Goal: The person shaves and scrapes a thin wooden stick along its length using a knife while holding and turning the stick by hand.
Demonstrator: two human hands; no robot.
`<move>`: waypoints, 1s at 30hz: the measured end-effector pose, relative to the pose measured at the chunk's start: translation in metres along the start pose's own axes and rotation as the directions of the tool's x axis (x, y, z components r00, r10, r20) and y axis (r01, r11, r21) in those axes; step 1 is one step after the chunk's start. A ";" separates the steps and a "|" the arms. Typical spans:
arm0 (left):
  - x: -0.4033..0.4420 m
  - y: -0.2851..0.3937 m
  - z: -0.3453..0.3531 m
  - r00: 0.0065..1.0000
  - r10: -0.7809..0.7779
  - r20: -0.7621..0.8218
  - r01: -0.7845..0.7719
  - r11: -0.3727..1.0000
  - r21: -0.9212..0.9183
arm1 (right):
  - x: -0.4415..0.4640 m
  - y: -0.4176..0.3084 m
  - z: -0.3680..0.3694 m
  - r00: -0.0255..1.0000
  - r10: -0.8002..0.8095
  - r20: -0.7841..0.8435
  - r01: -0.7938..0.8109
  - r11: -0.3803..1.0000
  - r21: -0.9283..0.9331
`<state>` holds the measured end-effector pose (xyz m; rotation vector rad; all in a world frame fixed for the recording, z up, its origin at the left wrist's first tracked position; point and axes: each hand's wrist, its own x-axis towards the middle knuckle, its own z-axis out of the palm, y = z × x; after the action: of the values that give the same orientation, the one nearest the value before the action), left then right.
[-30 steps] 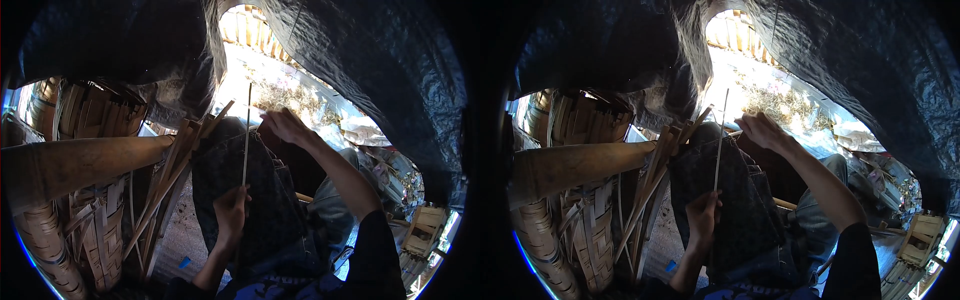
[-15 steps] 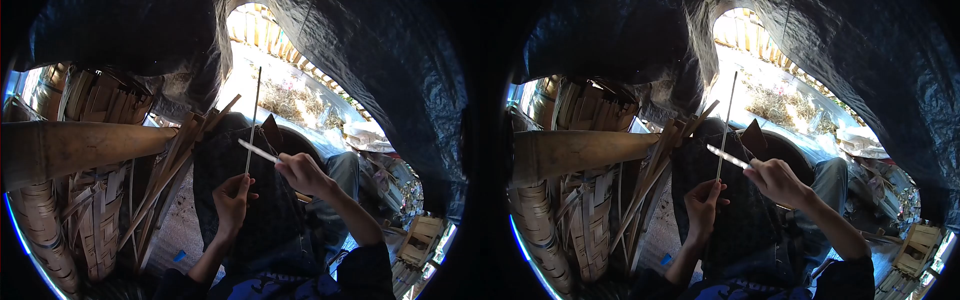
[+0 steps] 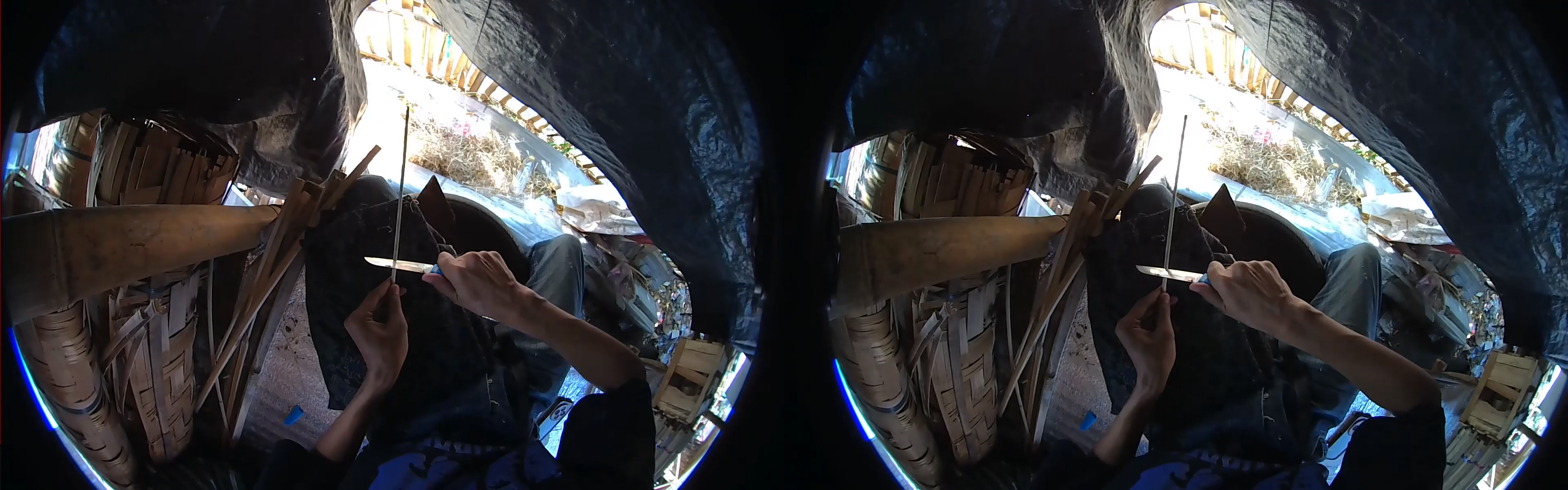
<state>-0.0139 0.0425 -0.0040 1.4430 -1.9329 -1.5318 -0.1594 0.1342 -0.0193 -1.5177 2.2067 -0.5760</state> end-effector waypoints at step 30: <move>0.002 -0.011 0.000 0.993 0.094 -0.071 -0.095 0.995 -0.002 | 0.010 -0.007 0.012 0.997 -0.053 -0.051 0.041 0.977 -0.210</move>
<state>-0.0096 0.0415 -0.0144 1.3637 -1.9250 -1.4242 -0.1510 0.1210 -0.0271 -1.6807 2.3416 -0.4162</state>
